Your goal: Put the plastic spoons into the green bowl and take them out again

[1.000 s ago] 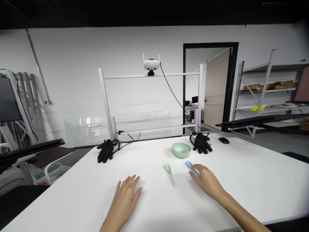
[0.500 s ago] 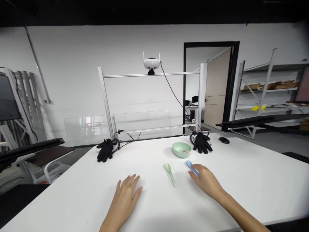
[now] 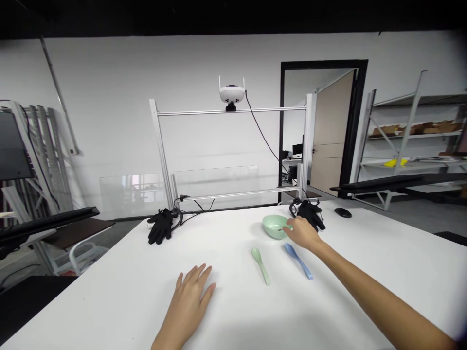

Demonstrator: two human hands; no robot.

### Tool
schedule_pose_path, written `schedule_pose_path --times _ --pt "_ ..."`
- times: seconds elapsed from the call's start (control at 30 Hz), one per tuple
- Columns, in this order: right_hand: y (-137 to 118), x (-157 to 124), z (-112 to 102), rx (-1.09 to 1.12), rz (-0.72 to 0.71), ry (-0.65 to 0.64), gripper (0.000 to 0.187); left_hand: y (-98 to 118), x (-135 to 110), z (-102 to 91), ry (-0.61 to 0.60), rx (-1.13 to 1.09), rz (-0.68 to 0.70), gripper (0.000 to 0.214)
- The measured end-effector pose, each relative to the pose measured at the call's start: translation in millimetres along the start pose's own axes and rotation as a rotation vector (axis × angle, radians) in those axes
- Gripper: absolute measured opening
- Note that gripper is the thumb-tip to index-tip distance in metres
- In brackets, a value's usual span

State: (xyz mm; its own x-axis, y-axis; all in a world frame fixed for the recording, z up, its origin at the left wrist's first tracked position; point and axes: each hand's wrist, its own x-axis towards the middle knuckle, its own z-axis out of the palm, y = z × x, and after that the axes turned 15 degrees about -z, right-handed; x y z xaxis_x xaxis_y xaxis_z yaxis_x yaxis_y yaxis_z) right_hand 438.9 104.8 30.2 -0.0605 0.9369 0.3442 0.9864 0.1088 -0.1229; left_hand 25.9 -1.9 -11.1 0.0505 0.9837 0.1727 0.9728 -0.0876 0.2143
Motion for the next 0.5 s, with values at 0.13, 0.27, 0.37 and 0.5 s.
schedule_pose_path --times 0.13,0.27,0.37,0.5 --pt "5.0 34.6 5.4 0.016 0.062 -0.112 0.040 -1.3 0.3 0.6 -0.002 0.000 -0.004 0.054" --pt "9.4 56.9 18.0 0.042 0.156 -0.184 0.045 -4.2 1.0 2.3 0.017 -0.013 0.004 0.053" --pt "13.1 64.8 27.7 0.054 0.204 -0.216 0.054 -6.6 1.1 2.1 0.023 -0.014 -0.001 0.053" --pt "16.7 68.0 37.3 0.062 0.213 -0.225 0.058 -8.1 1.3 -0.7 0.016 -0.018 -0.008 0.053"
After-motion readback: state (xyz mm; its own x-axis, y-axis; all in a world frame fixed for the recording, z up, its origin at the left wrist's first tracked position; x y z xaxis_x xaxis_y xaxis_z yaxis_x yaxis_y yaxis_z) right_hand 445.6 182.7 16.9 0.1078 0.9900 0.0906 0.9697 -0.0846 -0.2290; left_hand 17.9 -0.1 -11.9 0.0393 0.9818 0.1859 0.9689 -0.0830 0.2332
